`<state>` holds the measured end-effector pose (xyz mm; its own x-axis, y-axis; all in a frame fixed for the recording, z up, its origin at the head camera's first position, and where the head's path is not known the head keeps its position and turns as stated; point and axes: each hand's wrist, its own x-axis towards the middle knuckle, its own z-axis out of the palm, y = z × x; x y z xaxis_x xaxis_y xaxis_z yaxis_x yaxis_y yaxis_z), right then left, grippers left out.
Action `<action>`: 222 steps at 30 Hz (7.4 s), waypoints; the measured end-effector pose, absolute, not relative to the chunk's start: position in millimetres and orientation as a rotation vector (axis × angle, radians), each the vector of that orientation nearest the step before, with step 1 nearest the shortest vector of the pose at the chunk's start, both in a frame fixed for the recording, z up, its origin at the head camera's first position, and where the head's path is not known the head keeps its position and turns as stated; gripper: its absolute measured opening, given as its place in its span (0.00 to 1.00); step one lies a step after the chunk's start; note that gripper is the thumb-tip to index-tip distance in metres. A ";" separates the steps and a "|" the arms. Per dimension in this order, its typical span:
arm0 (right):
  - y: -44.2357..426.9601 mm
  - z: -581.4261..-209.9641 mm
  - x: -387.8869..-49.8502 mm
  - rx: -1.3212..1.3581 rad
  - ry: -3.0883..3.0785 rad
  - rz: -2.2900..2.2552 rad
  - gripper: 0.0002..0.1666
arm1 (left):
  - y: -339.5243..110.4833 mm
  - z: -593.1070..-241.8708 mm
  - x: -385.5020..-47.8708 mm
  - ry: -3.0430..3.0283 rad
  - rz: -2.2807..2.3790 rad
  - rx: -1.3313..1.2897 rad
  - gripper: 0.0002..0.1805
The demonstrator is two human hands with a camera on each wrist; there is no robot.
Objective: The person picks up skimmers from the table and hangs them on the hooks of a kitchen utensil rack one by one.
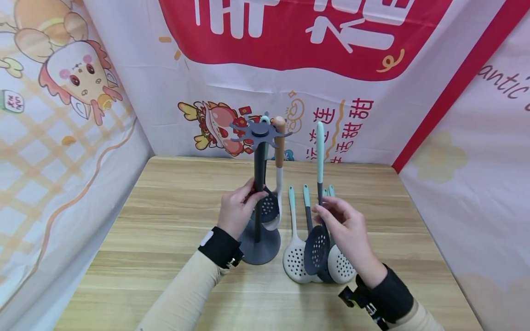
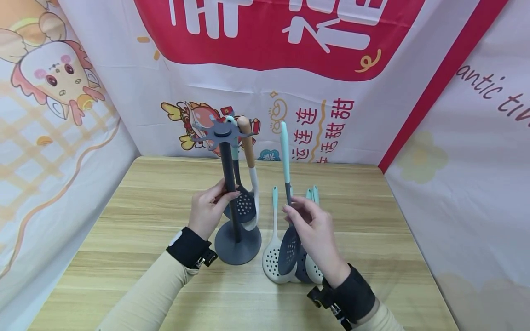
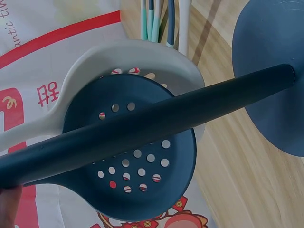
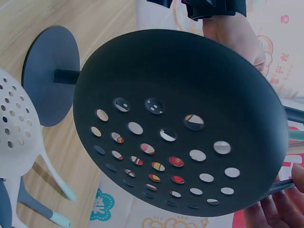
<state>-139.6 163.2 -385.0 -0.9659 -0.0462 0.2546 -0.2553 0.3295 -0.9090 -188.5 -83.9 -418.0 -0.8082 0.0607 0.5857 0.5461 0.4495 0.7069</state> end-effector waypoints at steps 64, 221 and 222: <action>153.2 -373.4 -141.1 0.409 -2.386 1.561 0.13 | -66.0 -420.4 -180.4 -2.221 -1.443 -0.458 0.16; 122.5 -411.5 -172.8 0.514 -2.541 1.549 0.21 | -61.6 -426.2 -183.2 -2.192 -1.403 -0.486 0.12; 125.0 -414.2 -173.5 0.484 -2.560 1.543 0.21 | -61.5 -426.1 -183.2 -2.194 -1.406 -0.486 0.12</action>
